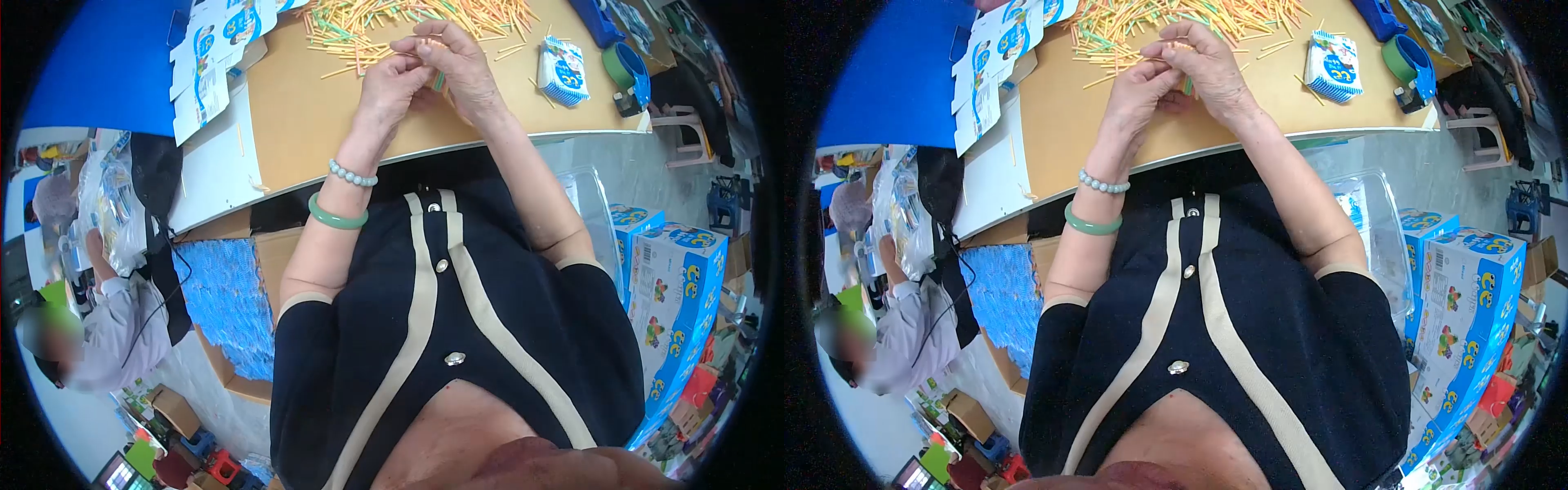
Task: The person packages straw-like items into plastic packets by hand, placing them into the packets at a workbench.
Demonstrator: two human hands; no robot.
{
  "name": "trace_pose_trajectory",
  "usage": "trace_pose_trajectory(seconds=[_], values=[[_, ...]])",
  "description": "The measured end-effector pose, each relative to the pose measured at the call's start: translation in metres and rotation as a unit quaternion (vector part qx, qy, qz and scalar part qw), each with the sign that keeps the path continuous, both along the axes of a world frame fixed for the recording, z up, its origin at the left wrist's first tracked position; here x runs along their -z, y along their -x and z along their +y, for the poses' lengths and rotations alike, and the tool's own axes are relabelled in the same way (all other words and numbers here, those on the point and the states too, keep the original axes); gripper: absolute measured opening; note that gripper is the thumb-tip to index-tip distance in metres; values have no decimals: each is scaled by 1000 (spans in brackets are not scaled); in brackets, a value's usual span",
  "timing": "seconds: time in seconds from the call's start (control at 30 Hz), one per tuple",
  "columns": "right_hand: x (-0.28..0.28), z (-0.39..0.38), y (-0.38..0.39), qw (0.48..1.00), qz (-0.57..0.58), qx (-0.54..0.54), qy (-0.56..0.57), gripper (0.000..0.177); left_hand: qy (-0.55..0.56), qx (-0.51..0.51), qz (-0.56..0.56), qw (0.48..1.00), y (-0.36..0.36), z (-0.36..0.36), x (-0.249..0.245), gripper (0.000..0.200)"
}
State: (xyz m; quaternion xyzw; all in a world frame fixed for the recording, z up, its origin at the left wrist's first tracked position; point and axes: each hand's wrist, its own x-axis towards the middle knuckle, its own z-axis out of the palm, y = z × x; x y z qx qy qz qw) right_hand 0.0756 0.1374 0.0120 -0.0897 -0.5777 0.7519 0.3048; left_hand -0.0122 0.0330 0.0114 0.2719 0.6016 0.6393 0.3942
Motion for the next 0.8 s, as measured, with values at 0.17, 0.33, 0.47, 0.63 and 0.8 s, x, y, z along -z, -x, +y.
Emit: trace_pose_trajectory(seconds=[0.17,0.33,0.47,0.63,0.8], values=[[-1,8,-8,999,-23,-18,31,40,1,26,-66,997,3,5,9,11],[2,14,-11,998,-40,7,41,44,-10,-15,-93,996,-1,13,9,8],[7,19,-13,997,-29,6,73,38,-6,-35,-108,994,-3,17,6,8],[18,26,-13,992,-1,32,124,32,-33,-42,-109,993,-2,22,6,10],[17,33,-21,993,14,113,33,22,56,-104,167,979,24,32,23,17]])
